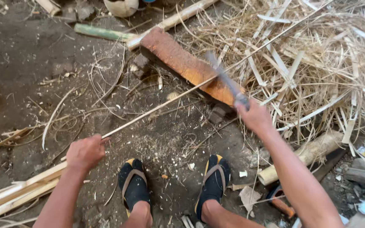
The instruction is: The person uses a machete to split a long bamboo pole into thin strips on a wooden block. They repeatedly strike the bamboo to separate it, then gather the finished strips and carry them to a water trough.
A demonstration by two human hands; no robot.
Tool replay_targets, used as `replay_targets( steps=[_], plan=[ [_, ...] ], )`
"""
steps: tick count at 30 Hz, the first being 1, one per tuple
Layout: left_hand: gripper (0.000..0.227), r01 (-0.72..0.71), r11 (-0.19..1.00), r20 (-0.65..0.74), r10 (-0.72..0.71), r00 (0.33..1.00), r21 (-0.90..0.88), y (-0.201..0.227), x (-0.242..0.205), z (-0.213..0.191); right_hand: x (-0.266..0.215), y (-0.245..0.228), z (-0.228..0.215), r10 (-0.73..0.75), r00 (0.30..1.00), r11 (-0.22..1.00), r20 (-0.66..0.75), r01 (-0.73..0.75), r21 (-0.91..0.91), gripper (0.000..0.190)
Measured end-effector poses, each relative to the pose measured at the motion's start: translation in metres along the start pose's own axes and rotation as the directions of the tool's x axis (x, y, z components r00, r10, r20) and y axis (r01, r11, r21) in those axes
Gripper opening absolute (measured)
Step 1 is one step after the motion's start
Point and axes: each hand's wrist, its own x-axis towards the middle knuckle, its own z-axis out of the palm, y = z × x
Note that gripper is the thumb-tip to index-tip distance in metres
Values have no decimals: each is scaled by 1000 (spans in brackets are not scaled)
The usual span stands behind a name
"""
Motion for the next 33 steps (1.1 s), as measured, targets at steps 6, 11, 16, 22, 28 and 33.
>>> replay_targets(
  steps=[6, 11, 16, 22, 28, 33],
  plan=[
    [24, 46, 998, -43, -45, 998, 43, -42, -20, 3, -1, 21, -60, 94, 981, 981, -171, -120, -151, 60],
    [16, 65, 997, -243, -51, 969, 46, -11, -22, 1, 16, 64, -66, 299, 931, 945, -209, -259, 199, 56],
    [28, -223, 973, -483, 223, 846, 58, 114, 6, 11, -27, 21, 37, -67, 942, 993, -327, 95, 70, 61],
    [33, -174, 924, -184, 115, 976, -342, 161, 27, -10, -109, -78, 40, -279, 956, 959, 89, 273, 73, 58],
    [34, -65, 955, 64, 87, 994, -289, 153, 16, -11, -111, -84, 26, -200, 979, 980, 41, 200, 4, 57],
    [37, -108, 951, 30, 122, 992, -291, 138, 19, -5, -112, -81, 38, -472, 871, 881, 136, 473, 27, 58]
  ],
)
